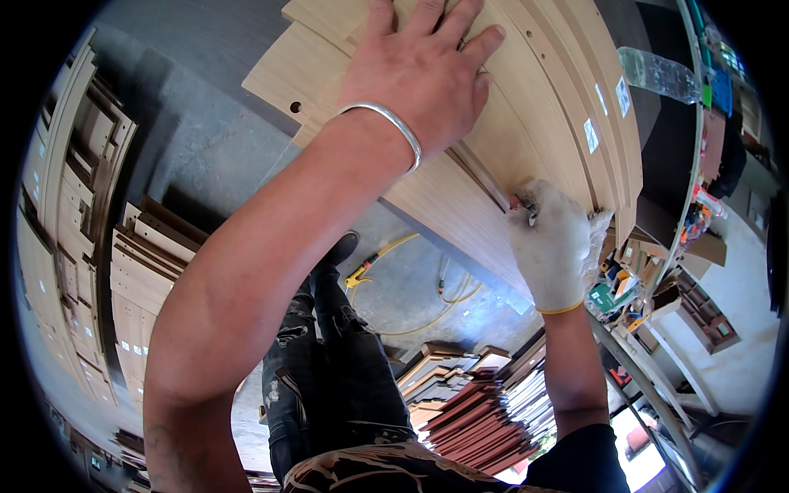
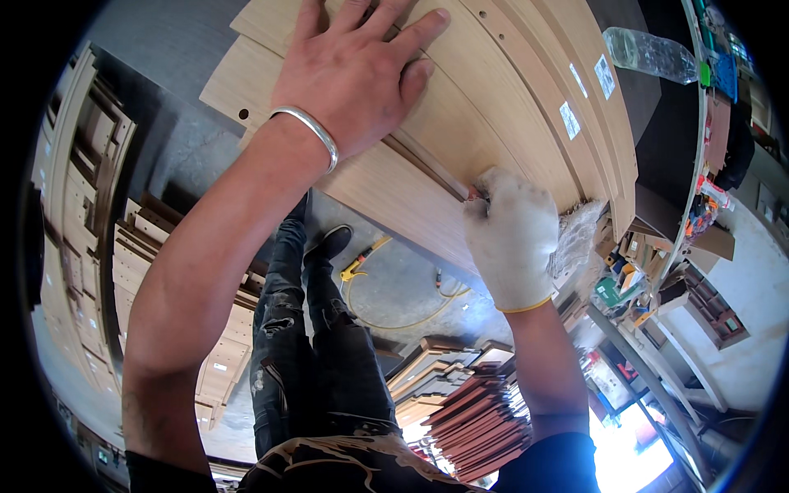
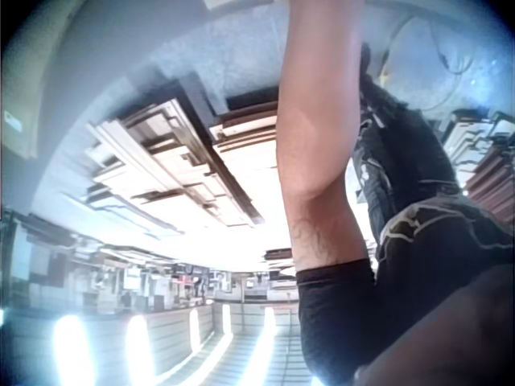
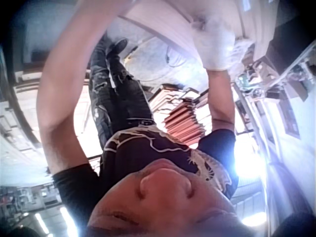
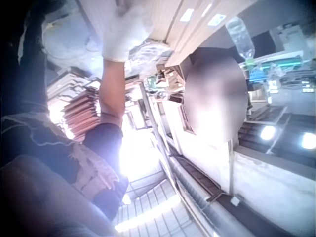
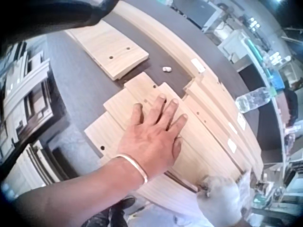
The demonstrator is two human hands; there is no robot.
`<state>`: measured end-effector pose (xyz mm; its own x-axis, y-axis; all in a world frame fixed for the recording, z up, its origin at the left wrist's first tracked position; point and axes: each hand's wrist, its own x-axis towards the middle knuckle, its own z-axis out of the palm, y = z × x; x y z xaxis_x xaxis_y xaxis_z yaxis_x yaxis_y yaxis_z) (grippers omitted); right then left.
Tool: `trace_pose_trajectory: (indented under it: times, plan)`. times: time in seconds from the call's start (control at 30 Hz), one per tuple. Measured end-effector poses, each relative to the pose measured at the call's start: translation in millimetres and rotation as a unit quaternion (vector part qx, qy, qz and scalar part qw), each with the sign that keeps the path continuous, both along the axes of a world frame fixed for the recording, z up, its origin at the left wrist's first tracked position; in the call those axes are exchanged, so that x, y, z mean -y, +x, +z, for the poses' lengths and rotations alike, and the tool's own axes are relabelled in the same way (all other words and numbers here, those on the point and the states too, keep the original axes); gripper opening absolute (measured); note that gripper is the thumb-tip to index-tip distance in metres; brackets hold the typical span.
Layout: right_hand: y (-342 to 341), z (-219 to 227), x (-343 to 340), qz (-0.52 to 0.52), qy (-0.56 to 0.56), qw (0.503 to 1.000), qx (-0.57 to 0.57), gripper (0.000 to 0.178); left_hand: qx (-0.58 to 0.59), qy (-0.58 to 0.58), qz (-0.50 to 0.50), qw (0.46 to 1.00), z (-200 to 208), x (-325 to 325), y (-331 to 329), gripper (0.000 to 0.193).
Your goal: The person wipes the surface of several flat wooden boards with a cloth. They handle the boards one at a time, occasionally picking up a bottle to apply liquid to the cloth before continuing to wipe the boards in a workshop setting.
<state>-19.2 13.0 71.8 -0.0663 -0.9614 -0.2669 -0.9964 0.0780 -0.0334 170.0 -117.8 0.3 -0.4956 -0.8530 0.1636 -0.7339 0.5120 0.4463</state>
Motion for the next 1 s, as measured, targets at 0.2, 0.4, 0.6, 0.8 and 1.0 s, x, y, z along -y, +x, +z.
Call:
trace_pose_trajectory:
  times: [0.2,0.4,0.6,0.8,1.0]
  plan:
    - [15.0,-2.6,0.1,0.058,0.029,0.988,-0.14,0.009,-0.019,-0.001,0.0,1.0,1.2,-0.5,1.2,0.052]
    - [7.1,1.1,1.6,0.138,0.034,0.983,-0.119,0.01,-0.017,-0.046,0.025,0.998,-14.9,-0.1,-5.4,0.052]
    - [-17.2,3.4,1.1,-0.104,0.056,0.987,0.113,0.01,-0.02,-0.04,0.024,0.999,-13.9,0.6,-6.8,0.053]
    - [-16.4,4.1,8.8,-0.154,0.091,0.976,0.12,0.01,-0.017,-0.026,0.018,0.999,-11.8,0.7,-4.8,0.053]
    - [-20.3,-0.3,15.4,-0.154,0.103,0.973,0.135,0.01,-0.024,-0.04,0.023,0.999,-15.3,-0.4,-4.5,0.052]
